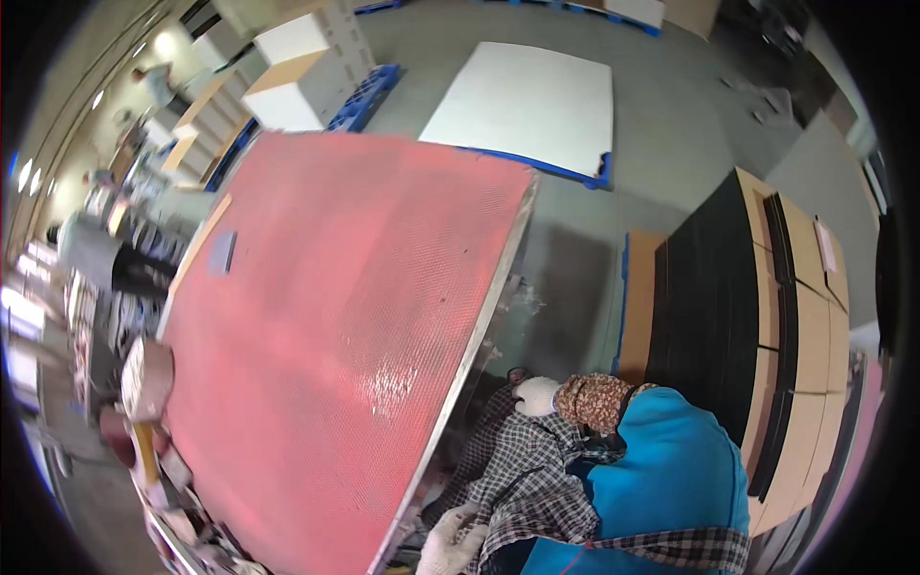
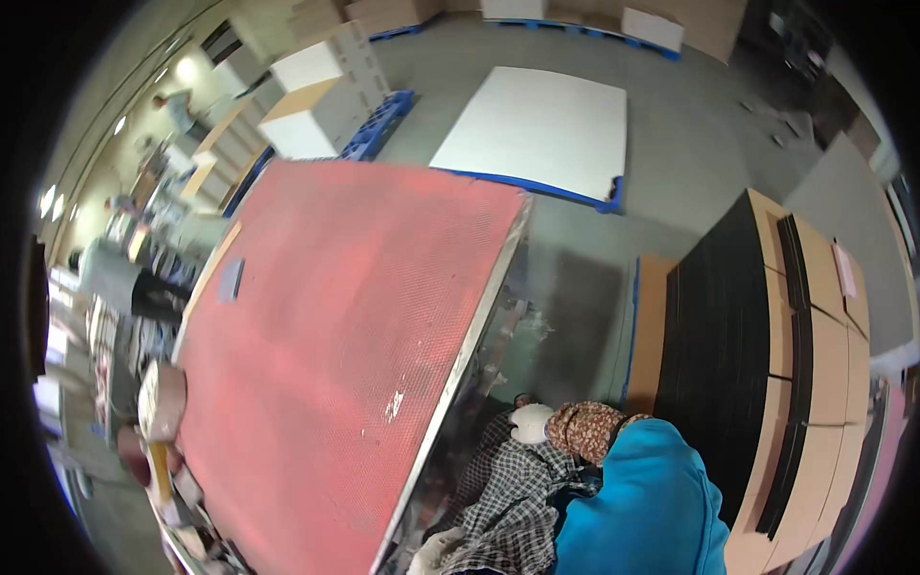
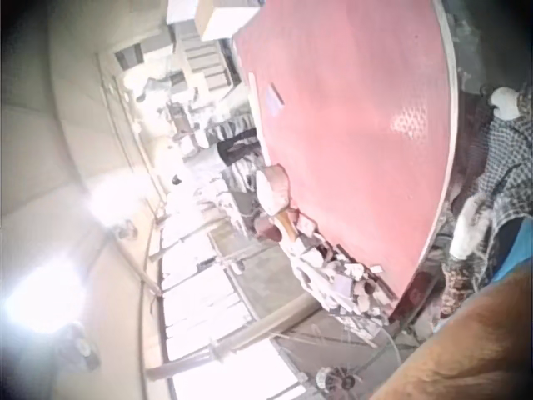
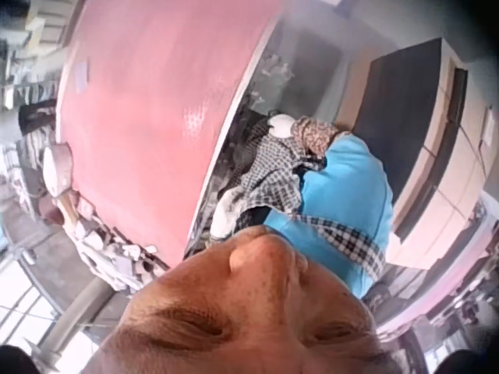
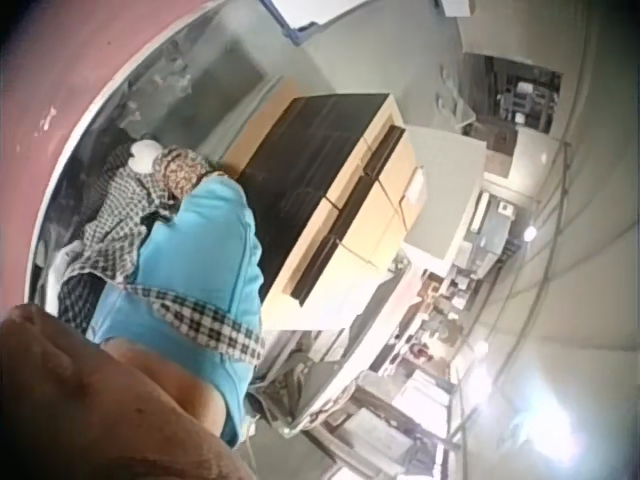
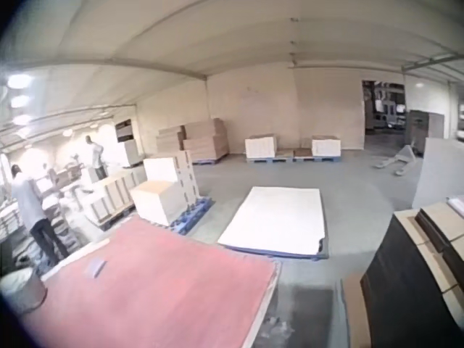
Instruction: The person writes on a paper strip and a pink form, then picks up cardboard pieces one by one to create a stack on the table.
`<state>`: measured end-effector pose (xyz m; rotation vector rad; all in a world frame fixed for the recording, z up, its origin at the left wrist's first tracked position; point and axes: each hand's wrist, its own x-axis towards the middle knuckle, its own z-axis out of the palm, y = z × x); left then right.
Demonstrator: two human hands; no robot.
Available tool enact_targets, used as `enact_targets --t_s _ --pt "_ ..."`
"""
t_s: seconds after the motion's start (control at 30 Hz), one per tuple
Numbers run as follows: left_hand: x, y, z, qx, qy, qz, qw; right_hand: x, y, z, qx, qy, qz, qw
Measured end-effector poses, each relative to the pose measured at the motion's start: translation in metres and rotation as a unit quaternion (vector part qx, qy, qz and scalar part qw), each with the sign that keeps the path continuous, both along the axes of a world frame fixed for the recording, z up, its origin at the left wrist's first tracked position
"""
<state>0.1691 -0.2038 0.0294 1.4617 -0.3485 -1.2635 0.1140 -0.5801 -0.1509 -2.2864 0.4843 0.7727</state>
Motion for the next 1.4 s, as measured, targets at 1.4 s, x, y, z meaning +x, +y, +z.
enact_targets --t_s 1.4 --pt "0.276 -0.461 0.018 0.250 -0.213 -0.328 0.886 -0.510 -0.404 0.278 -0.355 -0.116 -0.886 0.275"
